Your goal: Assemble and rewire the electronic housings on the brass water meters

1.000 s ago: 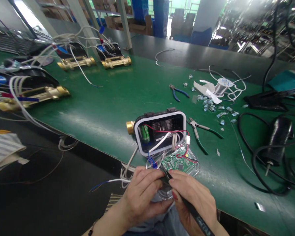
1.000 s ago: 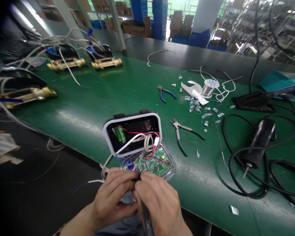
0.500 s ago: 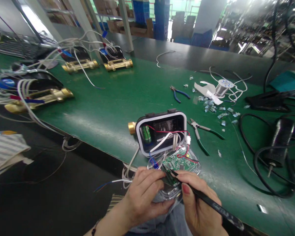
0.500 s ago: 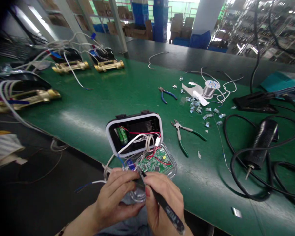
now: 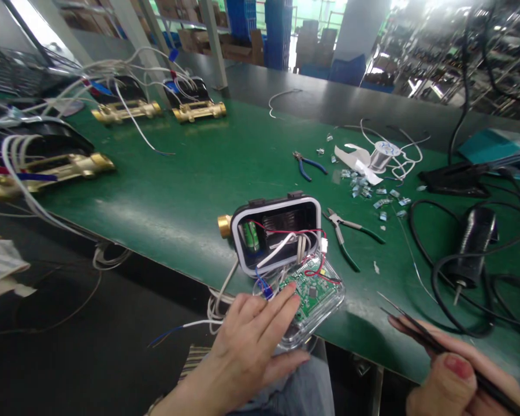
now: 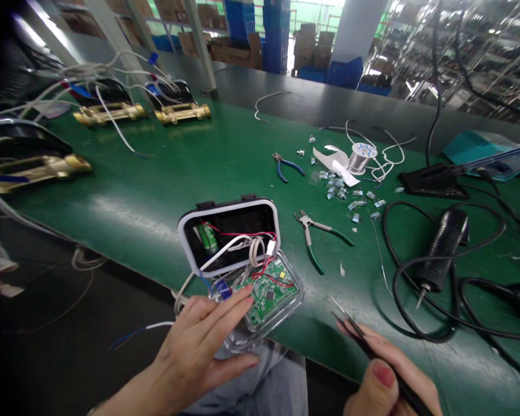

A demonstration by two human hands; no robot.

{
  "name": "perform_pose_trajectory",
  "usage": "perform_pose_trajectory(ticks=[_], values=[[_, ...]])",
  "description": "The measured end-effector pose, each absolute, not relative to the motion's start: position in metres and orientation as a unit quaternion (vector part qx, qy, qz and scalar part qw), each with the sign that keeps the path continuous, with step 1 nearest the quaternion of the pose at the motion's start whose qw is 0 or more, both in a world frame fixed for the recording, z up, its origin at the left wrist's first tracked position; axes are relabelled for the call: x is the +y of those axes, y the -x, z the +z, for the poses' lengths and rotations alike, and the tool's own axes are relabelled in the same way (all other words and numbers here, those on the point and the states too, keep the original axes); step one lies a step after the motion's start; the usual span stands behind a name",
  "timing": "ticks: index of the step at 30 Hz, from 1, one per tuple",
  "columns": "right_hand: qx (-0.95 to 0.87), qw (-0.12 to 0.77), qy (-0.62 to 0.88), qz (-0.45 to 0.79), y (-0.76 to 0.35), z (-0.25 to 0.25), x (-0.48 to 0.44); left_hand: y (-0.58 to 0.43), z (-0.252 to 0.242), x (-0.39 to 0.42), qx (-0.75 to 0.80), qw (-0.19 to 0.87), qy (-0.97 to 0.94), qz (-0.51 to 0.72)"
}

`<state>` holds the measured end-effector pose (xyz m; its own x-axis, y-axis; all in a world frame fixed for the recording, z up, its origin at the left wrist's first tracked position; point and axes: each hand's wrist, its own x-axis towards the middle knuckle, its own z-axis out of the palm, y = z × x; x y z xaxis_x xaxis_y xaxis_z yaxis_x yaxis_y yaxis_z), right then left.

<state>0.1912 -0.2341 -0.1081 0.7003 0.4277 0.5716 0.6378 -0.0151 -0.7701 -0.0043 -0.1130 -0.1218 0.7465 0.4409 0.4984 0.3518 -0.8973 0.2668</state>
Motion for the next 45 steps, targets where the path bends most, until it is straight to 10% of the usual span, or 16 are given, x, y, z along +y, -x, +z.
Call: perform_pose_trajectory(ticks=[22,30,45], values=[[-0.483,0.409,0.739,-0.229,-0.217,-0.114,-0.241,0.000,-0.106,-0.109,0.189,0.022,-0.955,0.227],[-0.623,0.161,0.755,-0.127,-0.266,-0.127,-0.252,0.009,-0.122,-0.116,0.220,0.049,-0.918,0.326],[-0.774,0.209,0.589,-0.102,-0.170,-0.114,-0.201,0.017,-0.140,-0.115,0.150,0.061,-0.921,0.355]])
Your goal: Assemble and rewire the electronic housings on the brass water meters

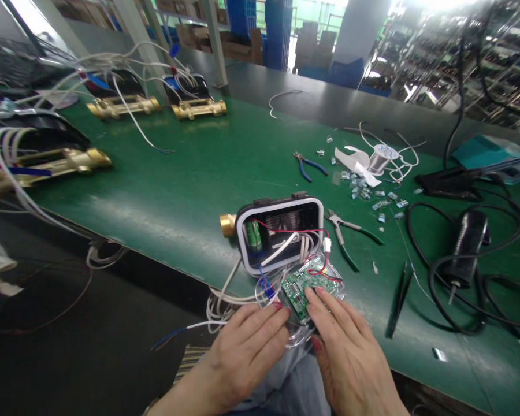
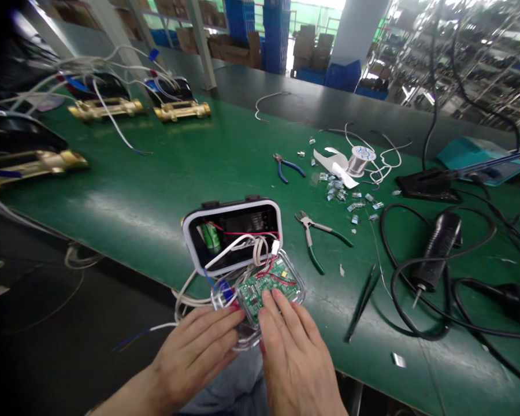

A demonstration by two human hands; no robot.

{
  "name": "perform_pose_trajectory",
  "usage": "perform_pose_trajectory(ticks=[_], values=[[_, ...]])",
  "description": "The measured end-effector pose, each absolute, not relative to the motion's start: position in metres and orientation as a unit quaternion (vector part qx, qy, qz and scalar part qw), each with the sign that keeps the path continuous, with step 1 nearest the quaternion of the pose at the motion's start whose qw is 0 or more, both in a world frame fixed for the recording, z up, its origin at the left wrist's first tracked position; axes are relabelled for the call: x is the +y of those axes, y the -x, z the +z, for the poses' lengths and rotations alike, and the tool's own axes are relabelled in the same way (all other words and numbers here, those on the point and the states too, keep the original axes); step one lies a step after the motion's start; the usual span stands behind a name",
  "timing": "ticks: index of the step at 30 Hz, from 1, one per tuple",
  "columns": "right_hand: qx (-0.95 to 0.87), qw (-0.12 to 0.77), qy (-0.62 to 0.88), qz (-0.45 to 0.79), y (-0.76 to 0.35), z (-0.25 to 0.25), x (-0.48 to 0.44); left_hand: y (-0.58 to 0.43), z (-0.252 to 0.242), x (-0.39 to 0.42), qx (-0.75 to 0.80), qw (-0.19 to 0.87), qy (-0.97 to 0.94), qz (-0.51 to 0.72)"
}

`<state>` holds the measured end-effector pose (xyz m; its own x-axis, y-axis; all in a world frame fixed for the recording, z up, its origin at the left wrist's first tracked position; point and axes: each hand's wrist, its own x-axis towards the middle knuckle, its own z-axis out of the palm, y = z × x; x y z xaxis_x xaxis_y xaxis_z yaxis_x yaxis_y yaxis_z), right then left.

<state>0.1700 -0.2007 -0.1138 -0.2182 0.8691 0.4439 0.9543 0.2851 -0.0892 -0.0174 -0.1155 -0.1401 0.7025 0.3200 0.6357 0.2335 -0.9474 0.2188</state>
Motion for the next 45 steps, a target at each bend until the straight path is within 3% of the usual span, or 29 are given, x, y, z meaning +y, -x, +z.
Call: perform_pose_trajectory(ticks=[35,39,45], values=[[-0.734,0.269,0.622,-0.053,-0.166,-0.115,-0.205,0.021,-0.136,-0.107,0.126,0.056,-0.934,0.331],[-0.727,0.313,0.609,-0.045,-0.164,-0.112,-0.213,0.025,-0.128,-0.102,0.096,0.055,-0.930,0.350],[-0.647,0.409,0.640,-0.062,-0.169,-0.099,-0.214,0.012,-0.085,-0.098,0.123,0.133,-0.898,0.402]])
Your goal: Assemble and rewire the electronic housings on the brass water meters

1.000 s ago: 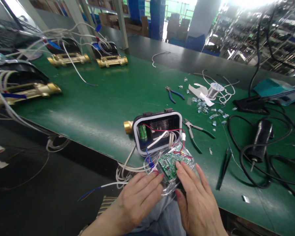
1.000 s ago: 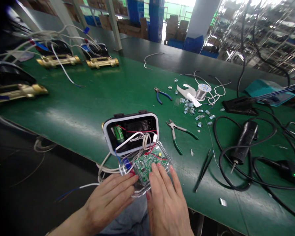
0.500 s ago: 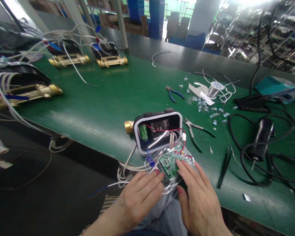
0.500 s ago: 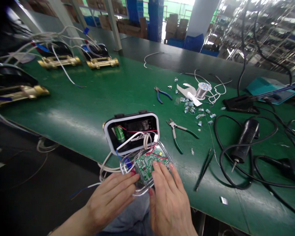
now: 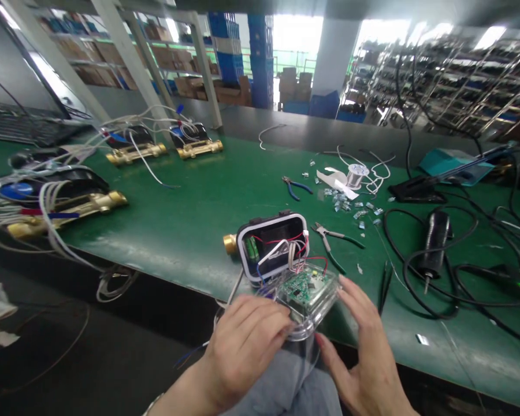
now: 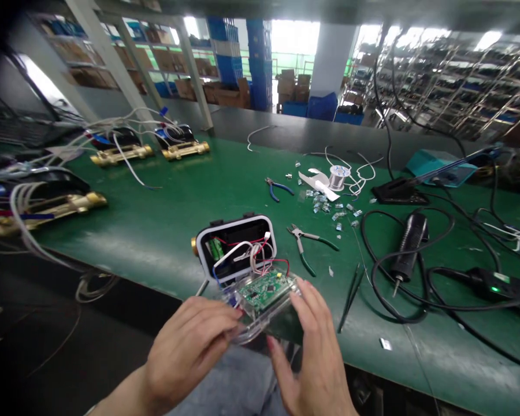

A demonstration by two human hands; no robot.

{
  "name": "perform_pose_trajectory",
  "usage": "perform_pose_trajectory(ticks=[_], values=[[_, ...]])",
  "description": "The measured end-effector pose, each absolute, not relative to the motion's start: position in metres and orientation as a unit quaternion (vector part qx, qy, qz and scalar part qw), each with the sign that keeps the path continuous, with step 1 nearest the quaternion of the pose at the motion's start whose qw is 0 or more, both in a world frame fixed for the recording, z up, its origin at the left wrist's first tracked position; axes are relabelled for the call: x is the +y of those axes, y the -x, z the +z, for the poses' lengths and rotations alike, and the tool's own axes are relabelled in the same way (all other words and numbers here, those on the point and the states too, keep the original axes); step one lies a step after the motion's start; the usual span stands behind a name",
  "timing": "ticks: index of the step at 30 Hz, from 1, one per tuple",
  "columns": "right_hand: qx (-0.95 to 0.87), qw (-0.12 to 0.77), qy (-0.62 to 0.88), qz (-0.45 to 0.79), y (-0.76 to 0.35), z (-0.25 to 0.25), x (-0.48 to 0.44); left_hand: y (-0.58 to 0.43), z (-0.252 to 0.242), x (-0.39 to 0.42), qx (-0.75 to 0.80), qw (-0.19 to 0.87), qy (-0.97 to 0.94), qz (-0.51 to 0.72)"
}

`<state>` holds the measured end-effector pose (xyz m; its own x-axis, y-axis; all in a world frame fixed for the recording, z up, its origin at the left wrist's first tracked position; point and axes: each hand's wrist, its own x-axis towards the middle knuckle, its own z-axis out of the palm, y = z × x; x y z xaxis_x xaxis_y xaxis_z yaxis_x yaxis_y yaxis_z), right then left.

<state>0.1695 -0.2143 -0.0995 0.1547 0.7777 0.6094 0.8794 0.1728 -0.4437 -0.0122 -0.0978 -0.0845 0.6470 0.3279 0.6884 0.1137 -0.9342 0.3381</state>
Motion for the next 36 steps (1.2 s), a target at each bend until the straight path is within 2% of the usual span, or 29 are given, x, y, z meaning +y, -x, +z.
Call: perform_pose_trajectory(ticks=[7,11,14,18,23,26,29,32,36], values=[[-0.645,0.398,0.628,-0.176,-0.163,-0.090,-0.176,-0.013,-0.036,-0.100,0.221,0.213,-0.840,0.449],[-0.631,0.428,0.598,-0.247,-0.163,-0.093,-0.150,-0.013,-0.024,-0.099,0.242,0.269,-0.827,0.430],[-0.629,0.433,0.585,-0.273,-0.169,-0.096,-0.143,-0.002,-0.025,-0.089,0.234,0.274,-0.835,0.416],[-0.643,0.440,0.580,-0.240,-0.175,-0.104,-0.149,0.013,-0.041,-0.068,0.315,0.218,-0.805,0.453],[-0.672,0.431,0.578,-0.167,-0.181,-0.111,-0.159,0.017,-0.063,-0.047,0.417,0.185,-0.774,0.440],[-0.705,0.412,0.556,-0.156,-0.186,-0.107,-0.165,0.014,-0.068,-0.039,0.497,0.300,-0.743,0.334],[-0.728,0.386,0.545,-0.152,-0.186,-0.094,-0.169,0.010,-0.068,-0.031,0.505,0.414,-0.717,0.244],[-0.738,0.398,0.522,-0.156,-0.180,-0.070,-0.167,0.008,-0.063,-0.020,0.508,0.449,-0.686,0.263],[-0.729,0.458,0.486,-0.152,-0.169,-0.021,-0.151,0.012,-0.049,-0.010,0.493,0.541,-0.629,0.261]])
